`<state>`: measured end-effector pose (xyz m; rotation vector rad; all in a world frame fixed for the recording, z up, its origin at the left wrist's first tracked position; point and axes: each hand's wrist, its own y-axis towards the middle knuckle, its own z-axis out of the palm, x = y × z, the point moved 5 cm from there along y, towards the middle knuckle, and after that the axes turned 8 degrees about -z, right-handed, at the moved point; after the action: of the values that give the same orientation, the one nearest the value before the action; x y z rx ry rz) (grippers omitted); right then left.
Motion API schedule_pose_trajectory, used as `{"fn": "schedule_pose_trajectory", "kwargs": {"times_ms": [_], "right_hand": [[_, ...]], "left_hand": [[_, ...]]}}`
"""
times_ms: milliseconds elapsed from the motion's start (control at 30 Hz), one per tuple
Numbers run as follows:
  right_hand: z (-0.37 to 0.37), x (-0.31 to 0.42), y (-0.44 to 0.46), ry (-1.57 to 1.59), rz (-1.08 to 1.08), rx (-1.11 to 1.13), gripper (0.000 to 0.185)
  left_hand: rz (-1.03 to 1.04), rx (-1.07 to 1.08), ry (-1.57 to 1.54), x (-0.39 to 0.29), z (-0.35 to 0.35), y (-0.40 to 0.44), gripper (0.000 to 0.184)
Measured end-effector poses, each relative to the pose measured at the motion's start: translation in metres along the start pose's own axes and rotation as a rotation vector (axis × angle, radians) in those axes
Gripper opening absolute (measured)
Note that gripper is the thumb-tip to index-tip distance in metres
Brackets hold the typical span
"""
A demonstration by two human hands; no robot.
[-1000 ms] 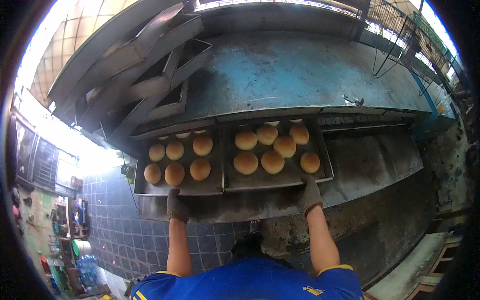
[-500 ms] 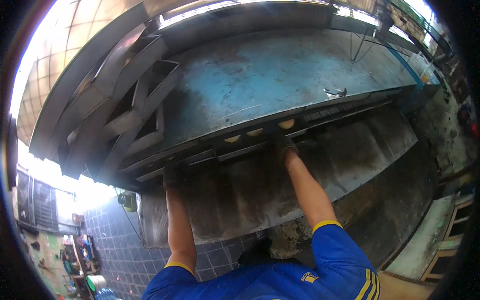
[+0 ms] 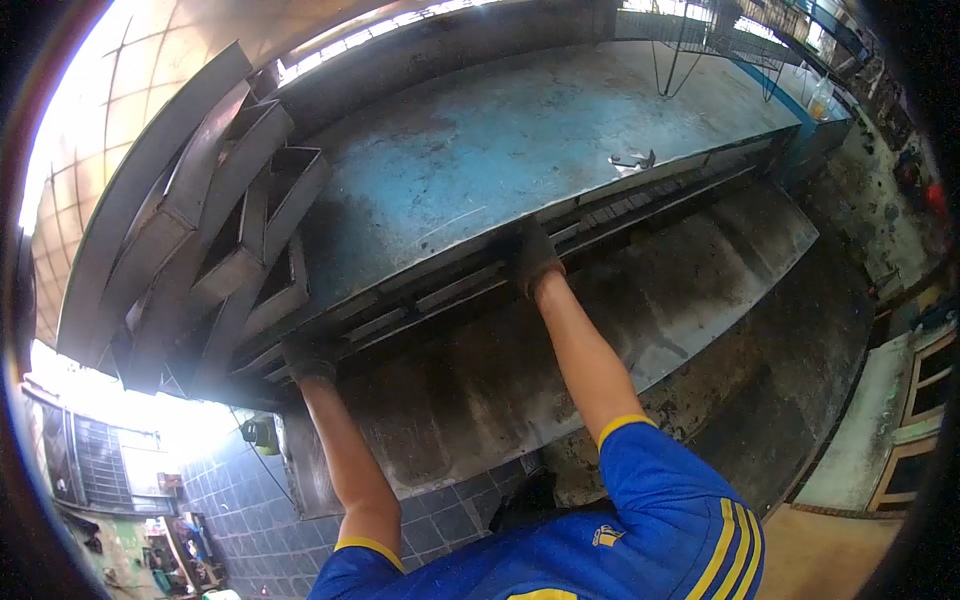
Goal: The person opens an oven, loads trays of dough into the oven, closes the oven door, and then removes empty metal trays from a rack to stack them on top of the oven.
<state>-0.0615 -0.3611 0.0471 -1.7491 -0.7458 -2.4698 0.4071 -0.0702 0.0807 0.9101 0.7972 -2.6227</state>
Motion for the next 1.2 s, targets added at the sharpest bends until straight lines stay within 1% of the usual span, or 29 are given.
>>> {"fn": "schedule_pose_trajectory", "kwargs": {"times_ms": [33,67,100,133,167,233,267,300,367,400,467,500,567,633,667,700,767,800,867,900,967,1033,1067,1100,1133,1167,1200], "right_hand": [[-0.003,-0.001,0.012,-0.010,-0.041,0.005,0.055],[-0.006,0.000,0.024,-0.019,-0.081,0.010,0.061],[-0.005,0.003,0.030,-0.042,-0.054,-0.006,0.059],[-0.004,0.010,0.032,-0.059,-0.004,-0.026,0.057],[-0.003,0.016,0.032,-0.064,0.099,-0.058,0.056],[-0.004,0.028,0.023,-0.010,0.335,-0.148,0.052],[-0.005,0.034,0.013,0.058,0.409,-0.199,0.051],[-0.007,0.041,0.000,0.125,0.467,-0.253,0.049],[-0.010,0.054,-0.031,0.250,0.529,-0.345,0.046],[-0.013,0.060,-0.047,0.297,0.545,-0.387,0.045],[-0.018,0.073,-0.074,0.362,0.562,-0.440,0.042],[-0.020,0.079,-0.084,0.383,0.572,-0.453,0.041],[-0.025,0.091,-0.099,0.410,0.596,-0.467,0.039],[-0.032,0.107,-0.108,0.429,0.614,-0.462,0.037],[-0.035,0.113,-0.118,0.441,0.620,-0.459,0.037],[-0.039,0.118,-0.130,0.452,0.621,-0.455,0.036],[-0.047,0.123,-0.168,0.493,0.608,-0.434,0.035],[-0.049,0.132,-0.193,0.516,0.613,-0.430,0.036],[-0.052,0.159,-0.248,0.540,0.628,-0.414,0.036],[-0.055,0.175,-0.281,0.545,0.609,-0.396,0.038],[-0.067,0.201,-0.351,0.551,0.602,-0.364,0.041],[-0.079,0.227,-0.428,0.627,0.639,-0.381,0.044],[-0.081,0.248,-0.464,0.612,0.611,-0.379,0.046],[-0.084,0.262,-0.503,0.598,0.585,-0.378,0.048],[-0.097,0.264,-0.550,0.628,0.655,-0.422,0.049],[-0.114,0.267,-0.596,0.654,0.725,-0.465,0.049],[-0.126,0.275,-0.638,0.604,0.725,-0.501,0.050]], "left_hand": [[-0.033,0.050,0.018,-0.008,-0.009,0.014,0.081],[-0.037,0.052,0.021,-0.014,-0.033,0.040,0.081],[0.196,0.104,0.595,-0.025,-0.055,0.068,0.084],[0.302,0.138,0.888,-0.025,-0.057,0.069,0.085],[0.437,0.152,1.166,-0.025,-0.051,0.064,0.087],[0.449,0.083,1.224,-0.026,-0.051,0.042,0.078],[0.456,0.047,1.251,-0.025,-0.046,0.029,0.074],[0.460,0.010,1.276,-0.022,-0.041,0.014,0.069],[0.465,-0.037,1.296,-0.017,-0.054,0.009,0.065],[0.258,0.191,0.709,-0.011,-0.060,0.016,0.060],[0.067,0.381,0.097,-0.002,-0.061,0.013,0.055],[0.009,0.282,-0.039,0.002,-0.043,-0.004,0.054],[-0.033,0.022,-0.202,0.019,0.013,-0.071,0.050],[-0.001,-0.122,-0.280,0.030,0.053,-0.127,0.047],[0.041,-0.216,-0.274,0.039,0.058,-0.149,0.046],[0.051,-0.220,-0.277,0.048,0.054,-0.166,0.046],[0.091,-0.156,-0.246,0.069,0.032,-0.196,0.043],[0.098,-0.165,-0.253,0.082,0.012,-0.212,0.043],[0.201,-0.164,-0.081,0.104,-0.041,-0.239,0.045],[0.209,-0.177,-0.087,0.120,-0.047,-0.276,0.045],[0.197,-0.048,-0.183,0.163,-0.027,-0.372,0.047],[0.199,-0.079,-0.206,0.207,-0.027,-0.462,0.049],[0.191,-0.099,-0.224,0.228,-0.038,-0.501,0.050],[0.167,-0.167,-0.233,0.254,-0.066,-0.532,0.051],[0.141,-0.237,-0.242,0.280,-0.096,-0.565,0.052],[0.138,-0.257,-0.265,0.305,-0.112,-0.601,0.048],[0.133,-0.278,-0.287,0.329,-0.128,-0.638,0.045]]}}
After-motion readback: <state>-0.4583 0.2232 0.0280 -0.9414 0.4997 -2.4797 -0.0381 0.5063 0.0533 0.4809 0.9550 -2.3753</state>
